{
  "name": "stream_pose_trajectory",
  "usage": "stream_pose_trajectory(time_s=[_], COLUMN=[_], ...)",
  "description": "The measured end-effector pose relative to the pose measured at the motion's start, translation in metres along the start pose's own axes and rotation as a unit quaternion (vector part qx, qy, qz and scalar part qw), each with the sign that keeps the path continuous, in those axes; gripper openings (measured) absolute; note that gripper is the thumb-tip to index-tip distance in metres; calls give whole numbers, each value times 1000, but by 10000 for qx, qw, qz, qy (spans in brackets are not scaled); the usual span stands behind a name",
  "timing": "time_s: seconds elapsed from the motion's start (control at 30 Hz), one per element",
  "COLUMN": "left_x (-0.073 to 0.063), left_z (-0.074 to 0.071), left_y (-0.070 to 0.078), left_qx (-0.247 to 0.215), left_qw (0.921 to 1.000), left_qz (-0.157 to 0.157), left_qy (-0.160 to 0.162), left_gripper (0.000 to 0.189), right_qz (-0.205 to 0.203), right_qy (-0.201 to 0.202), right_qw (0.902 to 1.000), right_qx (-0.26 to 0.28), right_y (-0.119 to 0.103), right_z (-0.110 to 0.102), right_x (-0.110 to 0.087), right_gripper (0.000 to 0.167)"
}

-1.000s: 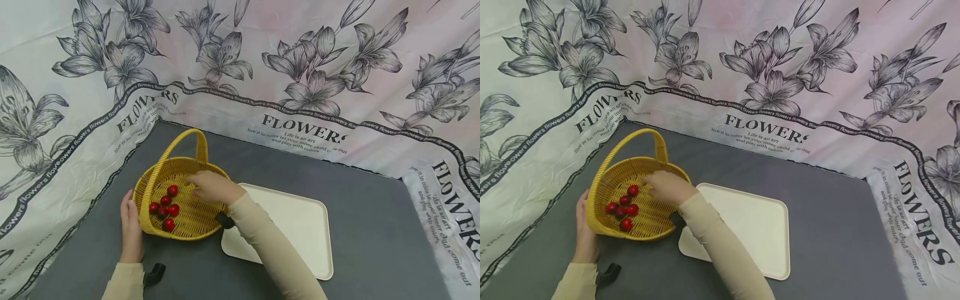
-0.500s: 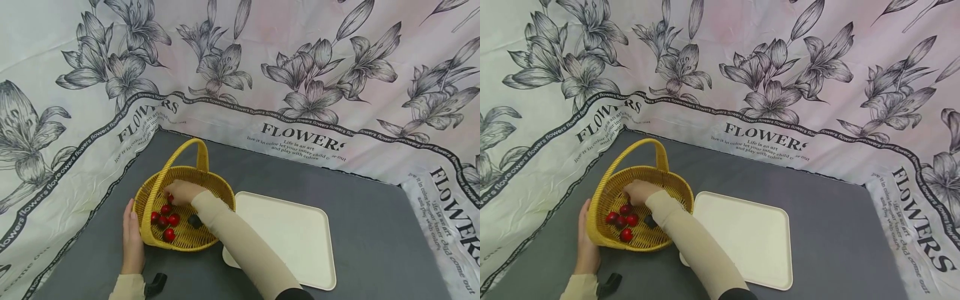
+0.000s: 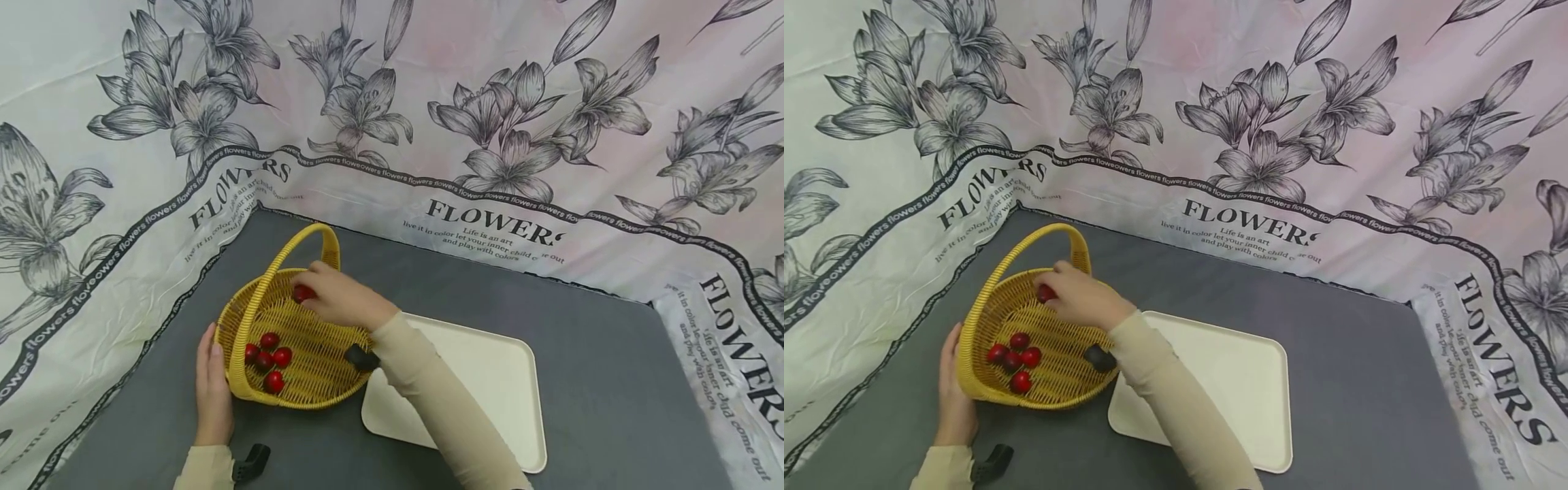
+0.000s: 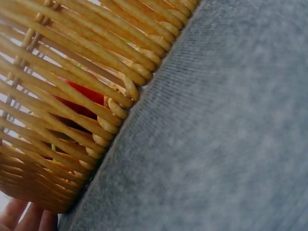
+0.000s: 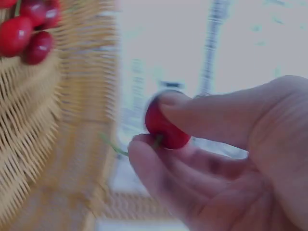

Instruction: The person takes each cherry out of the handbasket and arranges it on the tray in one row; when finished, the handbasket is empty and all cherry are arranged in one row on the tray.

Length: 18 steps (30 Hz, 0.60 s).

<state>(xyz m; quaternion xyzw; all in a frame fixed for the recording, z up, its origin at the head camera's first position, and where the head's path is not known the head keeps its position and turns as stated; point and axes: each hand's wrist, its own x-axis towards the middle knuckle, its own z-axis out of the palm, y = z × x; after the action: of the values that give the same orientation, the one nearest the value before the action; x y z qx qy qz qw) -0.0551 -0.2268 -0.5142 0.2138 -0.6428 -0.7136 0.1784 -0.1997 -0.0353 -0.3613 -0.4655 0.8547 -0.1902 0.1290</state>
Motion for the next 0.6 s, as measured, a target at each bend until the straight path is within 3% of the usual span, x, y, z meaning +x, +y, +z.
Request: stream_pose_trajectory(time_s=[0.13,0.27,0.4,0.5,0.6], left_x=[2,2,2,2,2], left_z=[0,-2,-2,-1,1], left_y=[2,3,4,4,3], left_qx=[-75,-201,-261,-259,-232], left_qw=[9999,9996,9994,9994,9994], left_qz=[-58,-71,-19,-46,-91], left_qy=[110,177,211,229,225], left_gripper=[54,54,54,54,53], right_qz=[128,825,1414,1768,2214], right_qy=[1289,2254,2539,2593,2739], right_qw=[9879,9652,9532,9446,9292], right_qx=[858,1042,837,964,1125], right_y=[19,42,66,80,90], right_z=[-21,-15,15,42,64], right_x=[-60,-112,-137,-141,-140], right_gripper=[26,30,38,37,34])
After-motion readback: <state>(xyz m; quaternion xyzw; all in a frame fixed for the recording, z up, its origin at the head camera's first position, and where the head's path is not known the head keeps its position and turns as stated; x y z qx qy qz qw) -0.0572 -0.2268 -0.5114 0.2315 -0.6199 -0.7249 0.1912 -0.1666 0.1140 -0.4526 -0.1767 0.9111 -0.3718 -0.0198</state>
